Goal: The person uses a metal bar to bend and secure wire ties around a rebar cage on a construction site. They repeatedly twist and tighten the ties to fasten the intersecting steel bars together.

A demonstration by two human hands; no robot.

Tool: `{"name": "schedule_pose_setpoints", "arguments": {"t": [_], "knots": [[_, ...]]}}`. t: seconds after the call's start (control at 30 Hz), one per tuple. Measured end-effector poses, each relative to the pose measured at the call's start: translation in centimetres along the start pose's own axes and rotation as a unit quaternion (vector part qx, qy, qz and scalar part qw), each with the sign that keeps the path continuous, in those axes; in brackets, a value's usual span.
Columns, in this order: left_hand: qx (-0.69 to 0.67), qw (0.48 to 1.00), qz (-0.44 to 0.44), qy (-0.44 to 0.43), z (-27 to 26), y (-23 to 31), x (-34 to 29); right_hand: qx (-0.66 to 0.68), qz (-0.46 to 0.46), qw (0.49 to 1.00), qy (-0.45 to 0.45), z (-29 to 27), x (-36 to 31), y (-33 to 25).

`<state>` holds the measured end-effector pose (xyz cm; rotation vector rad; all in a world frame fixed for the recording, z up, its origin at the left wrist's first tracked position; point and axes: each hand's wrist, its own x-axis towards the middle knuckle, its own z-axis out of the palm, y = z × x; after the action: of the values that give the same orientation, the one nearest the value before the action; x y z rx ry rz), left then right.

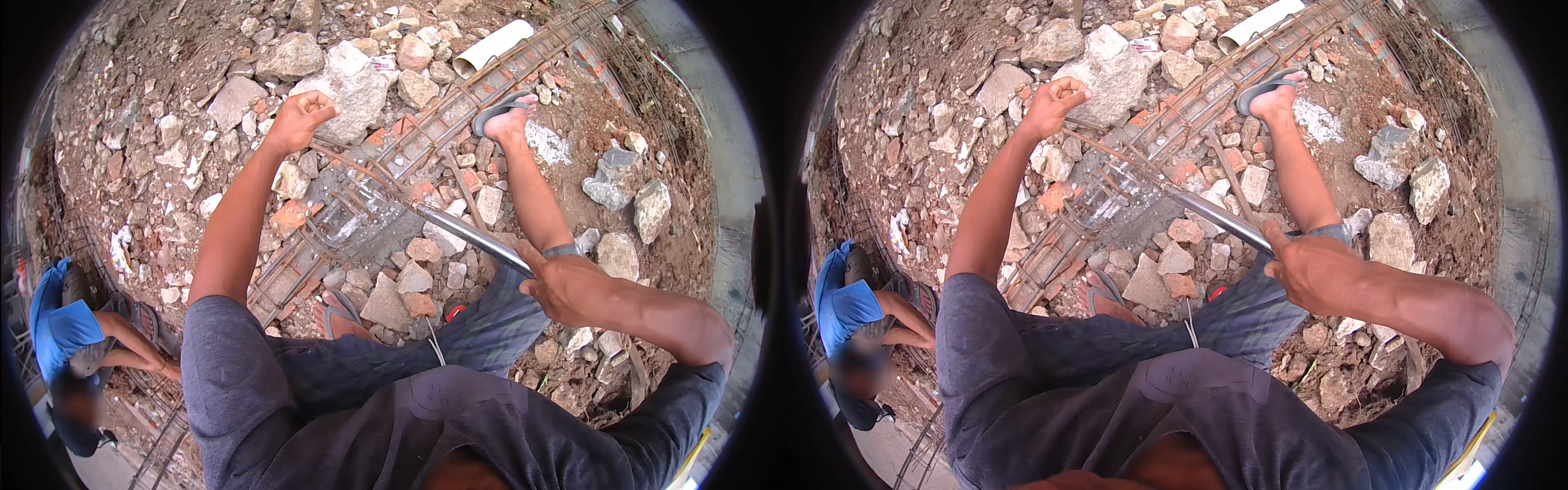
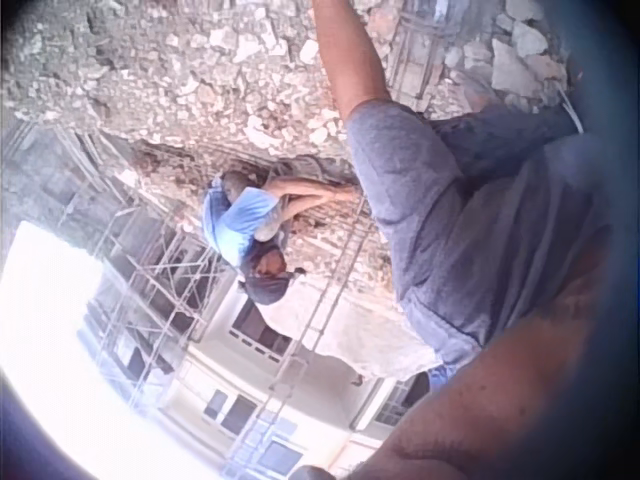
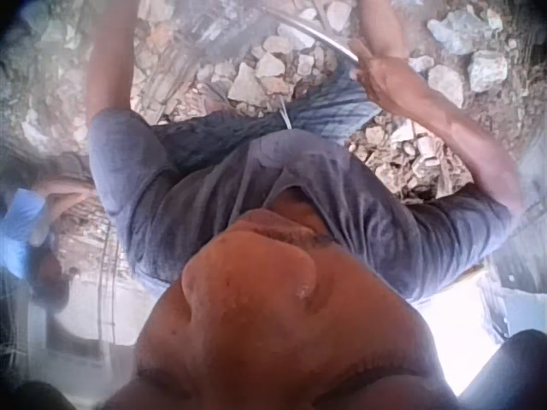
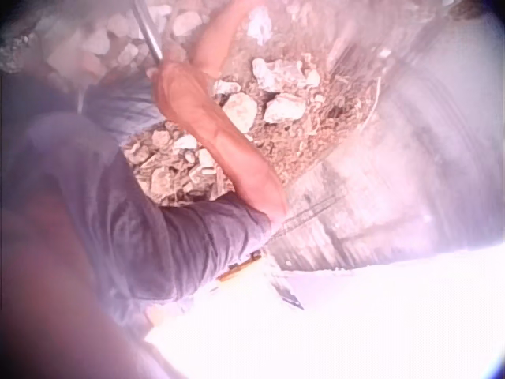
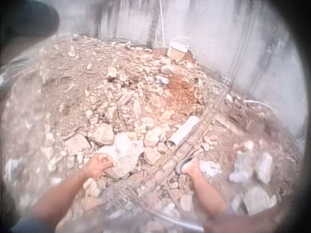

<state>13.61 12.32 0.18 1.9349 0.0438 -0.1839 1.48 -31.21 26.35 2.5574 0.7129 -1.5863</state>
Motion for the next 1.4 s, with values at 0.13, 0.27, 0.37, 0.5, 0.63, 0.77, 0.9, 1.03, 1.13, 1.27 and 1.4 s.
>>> {"name": "schedule_pose_setpoints", "arguments": {"t": [0.13,0.27,0.37,0.5,0.63,0.77,0.9,1.03,1.13,1.27,1.4], "knots": [[-0.032,0.999,0.029,0.028,0.6,1.2,-1.2,0.092,-0.045,0.994,0.036,1.6,-1.4,2.0],[0.019,0.998,0.024,0.053,0.8,3.0,-1.9,0.378,-0.079,0.92,0.062,3.8,-3.1,4.5],[0.044,0.998,0.001,0.051,1.1,3.9,-2.4,0.572,-0.196,0.785,0.135,9.3,-2.8,8.1],[0.08,0.995,0.01,0.063,0.4,4.1,-2.2,0.632,-0.303,0.644,0.307,15.5,-0.5,8.5],[0.074,0.993,0.022,0.091,0.6,3.2,-2.1,0.549,-0.263,0.619,0.497,15.7,0.8,5.4],[0.071,0.991,0.002,0.115,0.1,2.8,-1.9,0.342,-0.286,0.652,0.612,12.3,0.2,4.2],[0.05,0.99,0.019,0.128,0.5,1.8,-0.3,0.355,-0.575,0.488,0.552,10.6,2.7,4.1],[-0.029,0.983,-0.02,0.179,-0.2,0.3,-1.0,0.409,-0.694,0.438,0.398,8.4,2.9,3.1],[-0.247,0.941,-0.021,0.232,1.3,-1.2,-0.3,0.376,-0.718,0.45,0.376,5.3,2.1,0.8],[-0.451,0.832,-0.064,0.317,5.3,-5.7,-0.6,0.361,-0.727,0.47,0.347,3.5,2.1,-0.7],[-0.418,0.865,-0.089,0.263,4.5,-9.8,-2.3,0.431,-0.621,0.476,0.45,1.4,1.4,-3.0]]}}
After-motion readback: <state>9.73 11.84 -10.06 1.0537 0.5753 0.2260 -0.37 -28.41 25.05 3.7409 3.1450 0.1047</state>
